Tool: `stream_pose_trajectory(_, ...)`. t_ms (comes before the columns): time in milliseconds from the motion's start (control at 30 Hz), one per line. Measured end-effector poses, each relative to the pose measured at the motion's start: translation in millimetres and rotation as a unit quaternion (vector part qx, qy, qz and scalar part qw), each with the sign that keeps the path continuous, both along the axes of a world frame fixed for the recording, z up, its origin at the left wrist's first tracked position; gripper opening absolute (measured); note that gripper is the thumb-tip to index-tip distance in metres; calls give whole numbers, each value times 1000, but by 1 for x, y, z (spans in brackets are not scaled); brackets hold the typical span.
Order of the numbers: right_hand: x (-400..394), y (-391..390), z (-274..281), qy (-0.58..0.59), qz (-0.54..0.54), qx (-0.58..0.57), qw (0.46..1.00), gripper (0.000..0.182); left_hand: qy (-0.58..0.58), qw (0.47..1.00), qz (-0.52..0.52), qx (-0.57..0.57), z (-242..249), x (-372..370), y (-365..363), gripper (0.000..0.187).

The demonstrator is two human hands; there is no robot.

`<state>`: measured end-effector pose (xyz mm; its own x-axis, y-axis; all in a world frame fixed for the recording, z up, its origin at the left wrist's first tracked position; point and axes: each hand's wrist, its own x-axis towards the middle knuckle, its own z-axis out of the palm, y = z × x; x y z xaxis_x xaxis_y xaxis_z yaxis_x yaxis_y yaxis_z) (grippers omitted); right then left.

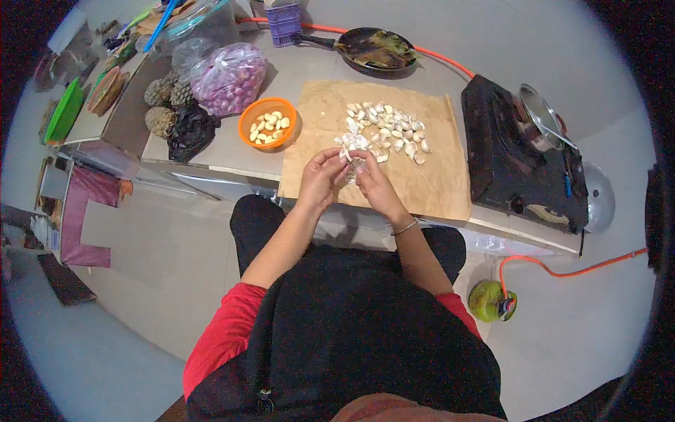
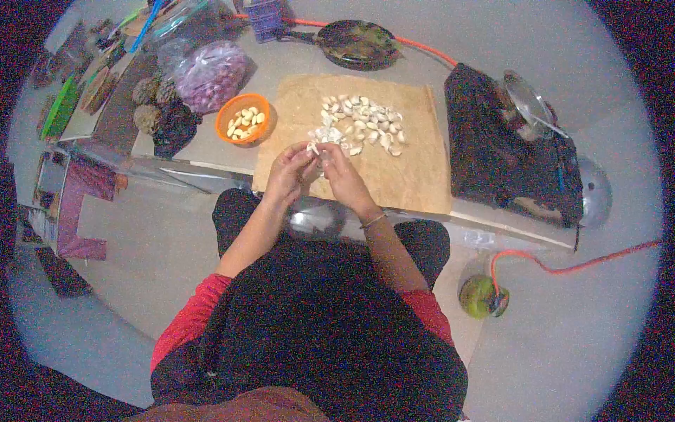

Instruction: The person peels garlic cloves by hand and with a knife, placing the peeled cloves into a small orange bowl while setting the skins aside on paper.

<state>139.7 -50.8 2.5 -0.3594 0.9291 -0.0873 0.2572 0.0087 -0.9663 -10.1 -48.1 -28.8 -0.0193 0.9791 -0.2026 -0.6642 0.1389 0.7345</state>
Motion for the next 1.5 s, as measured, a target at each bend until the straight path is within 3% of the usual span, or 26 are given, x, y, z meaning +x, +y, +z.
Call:
stream_pose_trajectory(100, -2, -2, -4, -52, -18, 100, 993, 28, -6, 1000, 6, -3, 5, 2, -2, 23)
stream_pose_trajectory(200, -3, -1, -8, -59, -30, 128, 990, 28, -22, 1000, -9, -2, 1, 0, -1, 23)
stream_pose_trajectory(400, 0, 4, -11, -32, -51, 105, 993, 28, -7, 1000, -23, -3, 3, 1, -3, 21)
stream_pose_trajectory(500, 6, 4, 0, -146, -114, 106, 977, 29, -20, 999, -34, -8, 4, -1, -3, 20)
stream_pose_trajectory(600, 19, 10, 2, -79, -28, 45, 995, 31, -6, 999, -48, -20, 4, -6, -4, 20)
stream_pose_trajectory(700, 11, 5, -2, 97, 48, -5, 994, 32, -27, 998, -54, -21, -5, -10, -1, 21)
stream_pose_trajectory(900, 13, 5, 2, 44, 53, -30, 997, 34, -20, 999, -33, -29, 1, -7, -3, 21)
stream_pose_trajectory(1200, 7, 5, -2, -24, 34, 135, 990, 30, -48, 998, -45, -26, -11, -9, 2, 18)
stream_pose_trajectory(1500, 8, 7, 0, -126, -73, 116, 982, 26, -2, 998, -57, -39, -9, -9, 1, 19)
